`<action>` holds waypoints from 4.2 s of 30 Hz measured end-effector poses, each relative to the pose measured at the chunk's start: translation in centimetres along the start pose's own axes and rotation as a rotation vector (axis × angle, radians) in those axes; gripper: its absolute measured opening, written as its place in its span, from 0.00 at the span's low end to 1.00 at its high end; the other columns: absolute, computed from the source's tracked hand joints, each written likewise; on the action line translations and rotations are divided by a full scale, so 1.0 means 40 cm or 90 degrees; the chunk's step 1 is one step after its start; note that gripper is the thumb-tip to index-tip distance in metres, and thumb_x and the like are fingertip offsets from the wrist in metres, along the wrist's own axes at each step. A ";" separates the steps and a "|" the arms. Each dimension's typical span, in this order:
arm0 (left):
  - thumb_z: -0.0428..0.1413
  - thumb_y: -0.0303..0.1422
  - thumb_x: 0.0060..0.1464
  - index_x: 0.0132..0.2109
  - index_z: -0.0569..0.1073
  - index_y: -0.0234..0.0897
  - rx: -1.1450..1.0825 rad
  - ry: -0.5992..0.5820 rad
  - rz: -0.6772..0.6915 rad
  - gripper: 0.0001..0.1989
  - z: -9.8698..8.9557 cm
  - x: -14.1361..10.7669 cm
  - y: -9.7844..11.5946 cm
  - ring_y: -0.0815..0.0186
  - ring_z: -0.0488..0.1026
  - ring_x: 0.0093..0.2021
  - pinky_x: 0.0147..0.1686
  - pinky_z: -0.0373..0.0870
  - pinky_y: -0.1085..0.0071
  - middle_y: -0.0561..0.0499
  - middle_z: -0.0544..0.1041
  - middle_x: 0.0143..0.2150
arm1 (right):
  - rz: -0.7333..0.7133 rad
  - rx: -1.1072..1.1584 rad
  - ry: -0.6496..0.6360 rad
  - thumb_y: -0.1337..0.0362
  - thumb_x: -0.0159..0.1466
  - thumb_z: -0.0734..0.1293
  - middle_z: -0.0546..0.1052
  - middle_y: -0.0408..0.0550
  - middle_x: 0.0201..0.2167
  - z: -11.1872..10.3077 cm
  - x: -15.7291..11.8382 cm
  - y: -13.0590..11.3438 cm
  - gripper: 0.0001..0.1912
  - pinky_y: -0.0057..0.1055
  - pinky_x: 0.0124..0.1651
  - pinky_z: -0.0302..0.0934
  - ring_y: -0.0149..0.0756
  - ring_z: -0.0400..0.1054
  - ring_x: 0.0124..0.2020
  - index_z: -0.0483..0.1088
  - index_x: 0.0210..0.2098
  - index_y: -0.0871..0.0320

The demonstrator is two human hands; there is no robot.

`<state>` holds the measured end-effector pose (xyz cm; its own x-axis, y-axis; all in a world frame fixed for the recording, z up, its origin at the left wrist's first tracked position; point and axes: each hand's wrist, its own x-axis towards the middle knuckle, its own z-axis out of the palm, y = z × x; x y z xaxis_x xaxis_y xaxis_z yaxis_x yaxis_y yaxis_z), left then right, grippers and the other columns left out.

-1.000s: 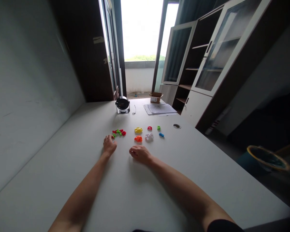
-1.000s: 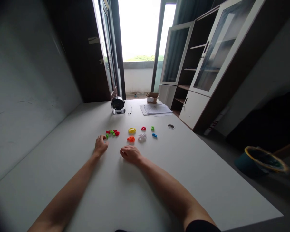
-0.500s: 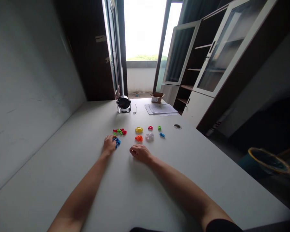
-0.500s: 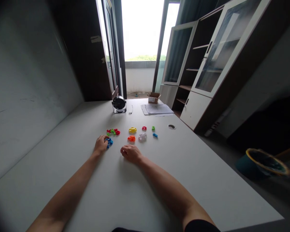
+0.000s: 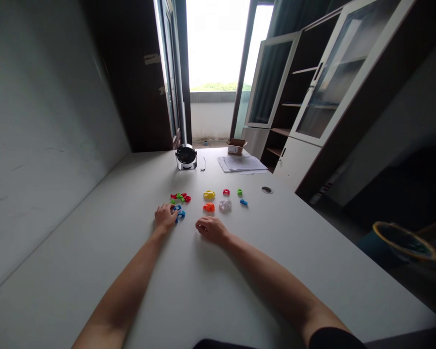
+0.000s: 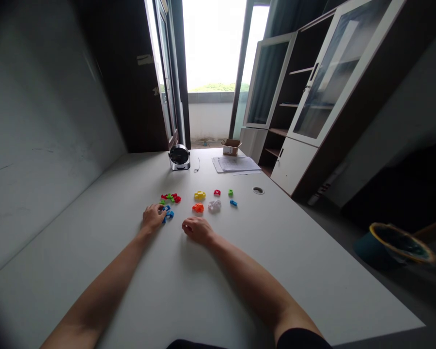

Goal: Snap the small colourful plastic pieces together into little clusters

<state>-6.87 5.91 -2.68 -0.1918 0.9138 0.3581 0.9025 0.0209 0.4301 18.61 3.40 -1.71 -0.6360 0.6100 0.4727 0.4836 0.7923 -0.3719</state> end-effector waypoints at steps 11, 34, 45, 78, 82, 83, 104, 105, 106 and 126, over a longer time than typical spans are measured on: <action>0.54 0.32 0.56 0.48 0.75 0.39 -0.235 0.044 0.157 0.13 -0.051 -0.014 0.089 0.59 0.73 0.41 0.45 0.69 0.63 0.46 0.78 0.42 | 0.042 -0.024 0.114 0.68 0.67 0.63 0.75 0.46 0.32 -0.030 0.007 -0.002 0.07 0.29 0.40 0.61 0.35 0.68 0.35 0.72 0.40 0.54; 0.51 0.43 0.61 0.47 0.79 0.39 -0.483 -0.174 0.100 0.18 0.001 -0.067 0.182 0.62 0.77 0.37 0.36 0.72 0.70 0.49 0.81 0.37 | 0.064 -0.063 0.191 0.66 0.66 0.63 0.73 0.53 0.45 -0.048 0.015 -0.012 0.13 0.43 0.54 0.60 0.46 0.65 0.49 0.69 0.51 0.54; 0.49 0.42 0.62 0.43 0.77 0.38 -0.470 -0.167 0.121 0.16 0.001 -0.075 0.186 0.64 0.76 0.35 0.37 0.71 0.69 0.49 0.80 0.36 | 0.065 -0.052 0.195 0.66 0.68 0.63 0.73 0.51 0.44 -0.045 0.015 -0.007 0.08 0.42 0.55 0.59 0.44 0.66 0.48 0.69 0.46 0.54; 0.50 0.40 0.62 0.46 0.75 0.39 -0.478 -0.124 0.109 0.14 -0.006 -0.080 0.183 0.63 0.76 0.38 0.41 0.72 0.68 0.49 0.80 0.39 | 0.065 -0.037 0.185 0.63 0.68 0.64 0.74 0.51 0.44 -0.047 0.013 -0.007 0.10 0.41 0.54 0.59 0.44 0.66 0.48 0.69 0.48 0.54; 0.51 0.38 0.61 0.50 0.73 0.39 -0.503 -0.128 0.120 0.14 -0.007 -0.083 0.187 0.63 0.77 0.41 0.42 0.72 0.67 0.47 0.80 0.41 | 0.080 -0.040 0.202 0.62 0.68 0.64 0.74 0.51 0.43 -0.046 0.012 -0.006 0.09 0.43 0.55 0.59 0.44 0.66 0.48 0.69 0.47 0.54; 0.52 0.38 0.61 0.50 0.73 0.39 -0.508 -0.129 0.125 0.14 -0.007 -0.084 0.187 0.63 0.77 0.41 0.42 0.72 0.67 0.47 0.79 0.41 | 0.083 -0.040 0.205 0.62 0.68 0.64 0.74 0.51 0.43 -0.045 0.013 -0.005 0.09 0.43 0.55 0.58 0.45 0.66 0.48 0.69 0.47 0.54; 0.54 0.39 0.60 0.47 0.76 0.38 -0.526 -0.139 0.145 0.13 0.007 -0.082 0.176 0.63 0.76 0.39 0.39 0.73 0.68 0.48 0.80 0.40 | 0.071 0.026 0.199 0.57 0.71 0.59 0.72 0.49 0.35 -0.044 0.013 0.000 0.11 0.35 0.44 0.60 0.40 0.65 0.40 0.67 0.36 0.55; 0.55 0.39 0.59 0.47 0.75 0.38 -0.523 -0.136 0.146 0.13 0.006 -0.083 0.177 0.63 0.76 0.38 0.38 0.72 0.69 0.48 0.80 0.40 | 0.073 0.027 0.199 0.57 0.71 0.59 0.72 0.49 0.35 -0.042 0.012 0.002 0.12 0.35 0.43 0.60 0.40 0.65 0.39 0.67 0.35 0.55; 0.55 0.39 0.59 0.48 0.75 0.38 -0.523 -0.134 0.147 0.13 0.006 -0.084 0.178 0.64 0.76 0.38 0.38 0.72 0.69 0.48 0.80 0.40 | 0.077 0.026 0.200 0.57 0.72 0.59 0.72 0.49 0.34 -0.040 0.012 0.005 0.12 0.34 0.42 0.59 0.39 0.65 0.38 0.66 0.34 0.55; 0.53 0.42 0.60 0.41 0.76 0.35 -0.549 -0.191 0.147 0.15 0.002 -0.077 0.174 0.65 0.74 0.35 0.37 0.69 0.70 0.49 0.78 0.33 | 0.053 0.007 0.228 0.62 0.67 0.65 0.76 0.50 0.40 -0.046 0.014 -0.011 0.11 0.39 0.49 0.63 0.42 0.70 0.42 0.69 0.49 0.54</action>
<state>0.03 3.27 -0.84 0.1719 0.9268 0.3339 0.2864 -0.3713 0.8832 19.12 3.40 0.19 -0.3429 0.6382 0.6893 0.5170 0.7409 -0.4287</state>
